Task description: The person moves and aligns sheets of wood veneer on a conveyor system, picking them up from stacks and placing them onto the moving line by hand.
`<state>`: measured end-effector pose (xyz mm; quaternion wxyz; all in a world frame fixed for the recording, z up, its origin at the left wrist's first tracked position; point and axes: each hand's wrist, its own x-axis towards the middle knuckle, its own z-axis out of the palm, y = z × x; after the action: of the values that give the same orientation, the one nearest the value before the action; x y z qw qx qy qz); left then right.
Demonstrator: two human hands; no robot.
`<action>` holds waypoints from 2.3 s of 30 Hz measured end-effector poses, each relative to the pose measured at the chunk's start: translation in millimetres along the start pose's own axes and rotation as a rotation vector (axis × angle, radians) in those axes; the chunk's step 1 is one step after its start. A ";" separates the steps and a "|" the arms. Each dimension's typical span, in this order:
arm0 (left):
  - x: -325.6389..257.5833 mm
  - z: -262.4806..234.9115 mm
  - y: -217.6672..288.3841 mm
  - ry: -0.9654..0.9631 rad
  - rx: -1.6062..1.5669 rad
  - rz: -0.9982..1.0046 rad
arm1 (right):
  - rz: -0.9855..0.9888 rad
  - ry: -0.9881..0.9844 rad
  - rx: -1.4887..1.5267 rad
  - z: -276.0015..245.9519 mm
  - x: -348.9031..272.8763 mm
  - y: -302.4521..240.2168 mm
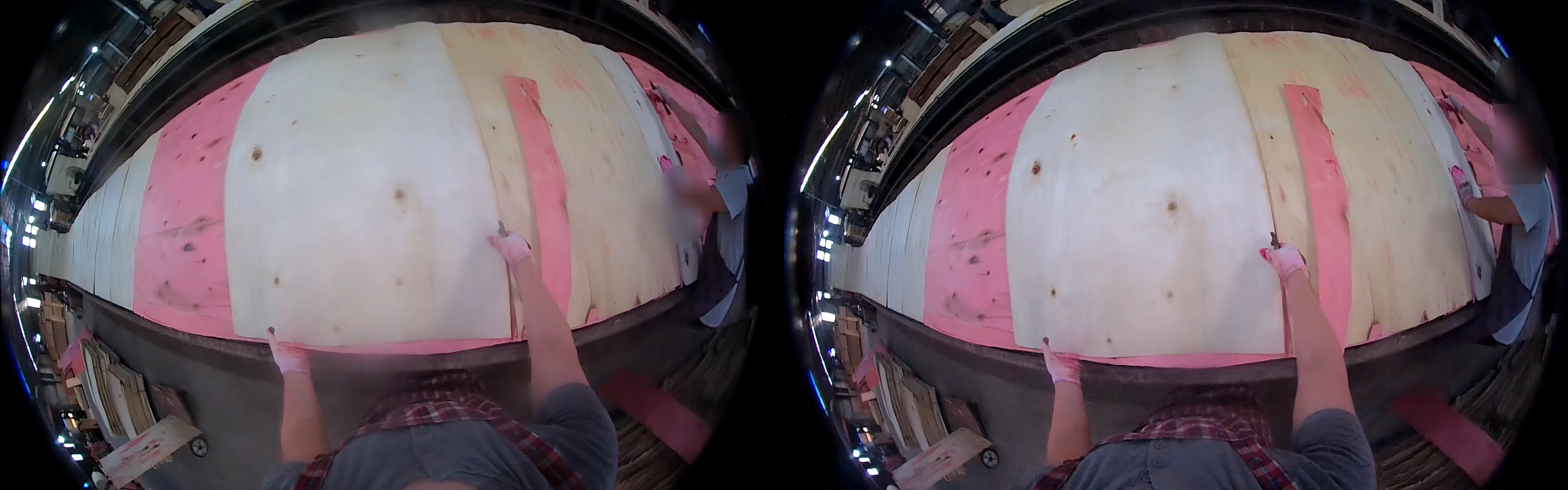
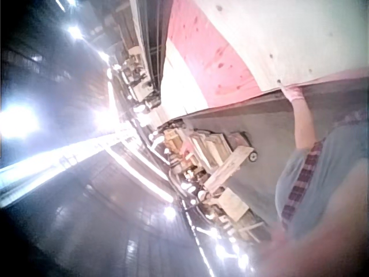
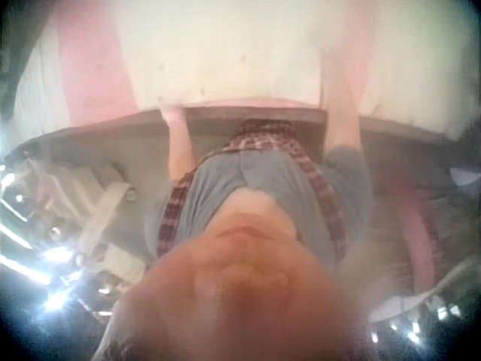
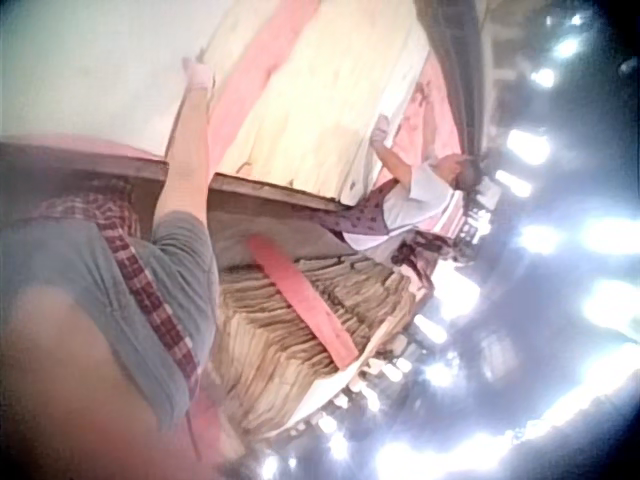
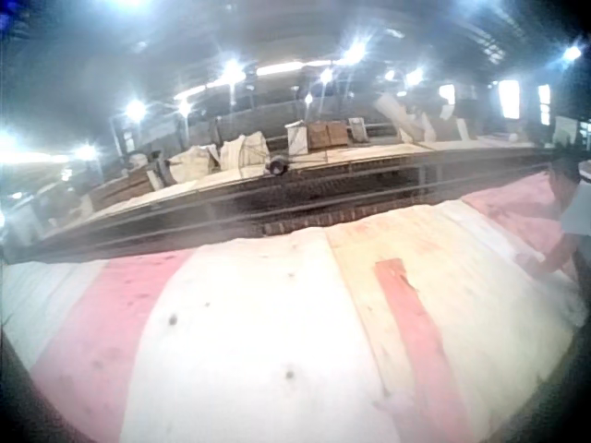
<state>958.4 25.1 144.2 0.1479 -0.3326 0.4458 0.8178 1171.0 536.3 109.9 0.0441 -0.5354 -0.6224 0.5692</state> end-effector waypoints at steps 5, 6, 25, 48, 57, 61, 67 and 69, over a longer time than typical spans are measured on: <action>-23.3 -35.4 9.5 -0.044 -0.137 -0.107 | -0.054 -0.322 0.020 -31.2 -33.1 -46.8; -11.4 -56.0 13.6 -0.057 0.044 -0.099 | -0.035 -0.418 0.022 -33.1 -41.3 -65.3; -122.8 -14.1 -80.1 -0.867 0.262 -0.732 | -0.623 0.017 0.536 -9.0 -153.9 -194.1; -64.4 -116.3 15.2 -0.321 1.217 -0.680 | -0.113 -0.213 0.465 3.0 -372.6 48.0; -139.0 -135.7 -64.4 -0.265 0.935 -0.227 | 0.133 0.064 0.915 -80.5 -382.5 207.4; -196.4 -93.0 6.5 -0.517 0.904 0.190 | 0.179 0.109 0.965 -65.1 -342.3 225.4; -191.9 -82.0 145.4 -0.420 0.976 0.404 | 0.280 0.131 1.194 1.9 -304.9 208.2; -140.4 -95.3 171.9 -0.401 1.008 0.543 | 0.373 -0.041 1.244 41.3 -291.8 222.4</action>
<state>1008.4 -142.2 311.2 0.1544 0.0644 0.8105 0.5614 1404.0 250.6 89.2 0.2347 -0.4977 -0.0738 0.8317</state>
